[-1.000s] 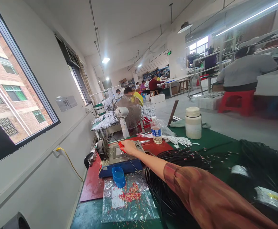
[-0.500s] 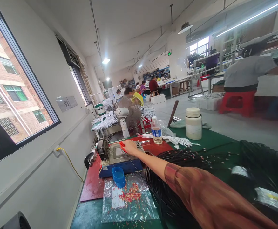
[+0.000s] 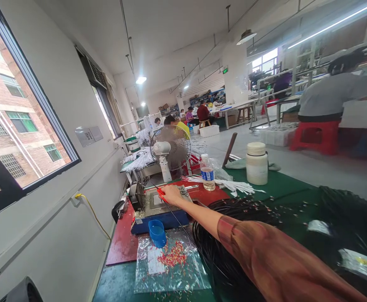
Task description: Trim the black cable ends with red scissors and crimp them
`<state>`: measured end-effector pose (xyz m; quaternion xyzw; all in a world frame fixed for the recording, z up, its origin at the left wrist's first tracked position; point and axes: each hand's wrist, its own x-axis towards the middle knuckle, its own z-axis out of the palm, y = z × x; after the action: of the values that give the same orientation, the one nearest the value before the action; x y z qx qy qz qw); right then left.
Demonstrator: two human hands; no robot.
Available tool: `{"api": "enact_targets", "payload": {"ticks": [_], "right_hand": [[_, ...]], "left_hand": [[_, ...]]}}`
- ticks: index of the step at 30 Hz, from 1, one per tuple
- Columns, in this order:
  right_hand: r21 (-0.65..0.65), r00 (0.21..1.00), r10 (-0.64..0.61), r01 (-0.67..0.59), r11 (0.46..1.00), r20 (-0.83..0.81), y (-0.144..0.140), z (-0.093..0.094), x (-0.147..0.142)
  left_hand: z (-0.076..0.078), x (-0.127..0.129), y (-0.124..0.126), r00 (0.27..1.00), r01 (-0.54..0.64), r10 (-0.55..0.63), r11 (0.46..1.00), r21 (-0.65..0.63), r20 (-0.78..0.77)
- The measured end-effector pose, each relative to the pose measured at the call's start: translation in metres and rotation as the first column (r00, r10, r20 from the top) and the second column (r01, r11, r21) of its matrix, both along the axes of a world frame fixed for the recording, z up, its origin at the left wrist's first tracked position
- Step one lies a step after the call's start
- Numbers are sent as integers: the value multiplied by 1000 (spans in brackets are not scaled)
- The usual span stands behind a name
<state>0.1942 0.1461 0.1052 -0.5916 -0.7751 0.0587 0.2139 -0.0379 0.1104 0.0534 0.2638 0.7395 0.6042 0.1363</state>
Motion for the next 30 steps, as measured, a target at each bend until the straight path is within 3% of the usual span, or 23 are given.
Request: {"api": "enact_targets", "payload": {"ticks": [7, 14, 21, 30], "right_hand": [[15, 1000, -12, 13, 1000, -25, 0, -2, 1], [33, 996, -56, 58, 998, -70, 2, -8, 3], [6, 984, -94, 96, 995, -149, 2, -10, 3], [-37, 940, -39, 28, 999, -339, -17, -12, 7]], "left_hand": [[5, 12, -2, 999, -29, 29, 1000, -9, -26], [13, 38, 2, 995, 74, -71, 997, 37, -73], [24, 34, -12, 992, 105, -99, 991, 79, -74], [20, 55, -23, 1000, -5, 5, 998, 67, 6]]}}
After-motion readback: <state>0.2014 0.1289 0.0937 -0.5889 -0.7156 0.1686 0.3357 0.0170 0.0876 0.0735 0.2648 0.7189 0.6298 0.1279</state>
